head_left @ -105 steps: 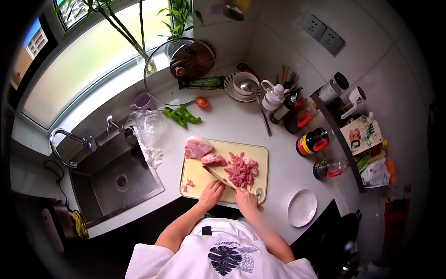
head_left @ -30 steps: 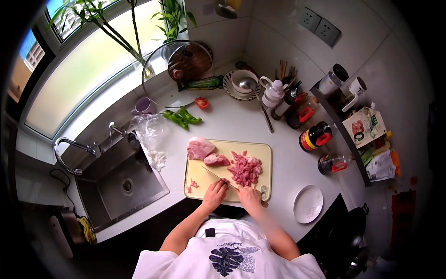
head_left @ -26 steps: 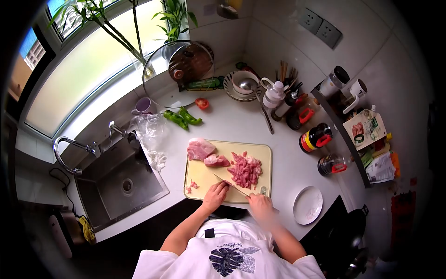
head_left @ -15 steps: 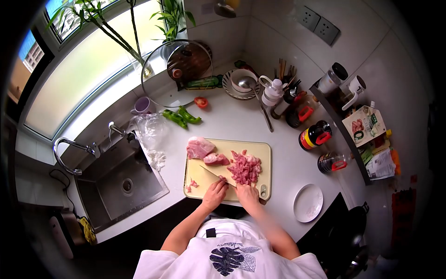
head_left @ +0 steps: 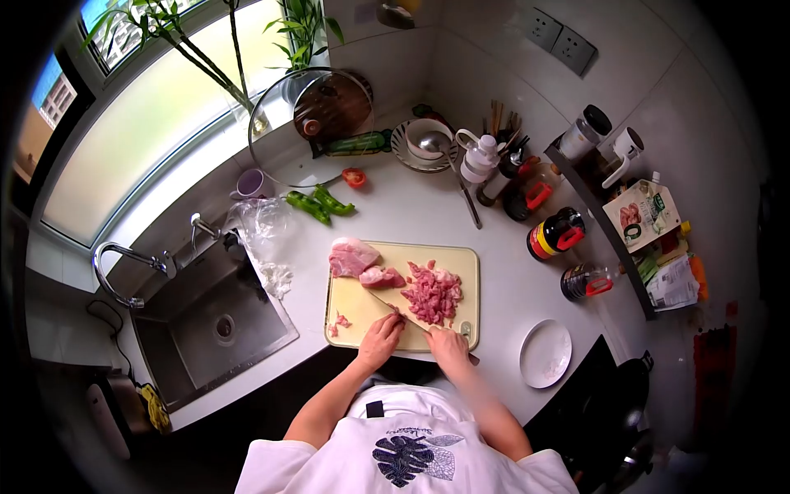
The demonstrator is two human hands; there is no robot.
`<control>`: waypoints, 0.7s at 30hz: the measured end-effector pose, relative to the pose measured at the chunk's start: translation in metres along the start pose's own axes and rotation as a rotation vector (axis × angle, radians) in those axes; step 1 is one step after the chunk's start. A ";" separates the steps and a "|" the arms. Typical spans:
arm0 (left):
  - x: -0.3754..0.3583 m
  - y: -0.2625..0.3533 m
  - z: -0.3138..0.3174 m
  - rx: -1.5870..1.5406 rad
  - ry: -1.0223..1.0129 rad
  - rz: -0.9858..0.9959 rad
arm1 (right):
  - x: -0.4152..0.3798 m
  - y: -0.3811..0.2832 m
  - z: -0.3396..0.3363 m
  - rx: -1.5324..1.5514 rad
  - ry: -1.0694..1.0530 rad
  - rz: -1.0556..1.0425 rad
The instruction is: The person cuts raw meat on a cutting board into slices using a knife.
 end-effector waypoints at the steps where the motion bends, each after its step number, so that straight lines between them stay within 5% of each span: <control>1: 0.000 0.000 0.000 -0.001 0.018 -0.012 | -0.001 0.001 -0.005 0.022 -0.011 0.017; 5: -0.002 -0.001 -0.001 0.013 -0.005 -0.021 | -0.019 0.028 -0.034 -0.007 -0.074 0.182; 11: -0.001 -0.002 0.001 -0.071 0.000 -0.069 | -0.041 0.024 -0.070 0.024 -0.042 0.156; 21: 0.002 0.001 0.000 -0.011 0.025 -0.056 | -0.006 -0.011 -0.023 -0.104 -0.112 0.047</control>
Point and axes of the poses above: each hand's wrist, its own x-axis towards the middle knuckle, its own z-axis out of the palm, y = z × x, the point moved 4 cm from there along x, towards the middle knuckle, and after that the axes turned 11 degrees about z, right-handed, at the moved point
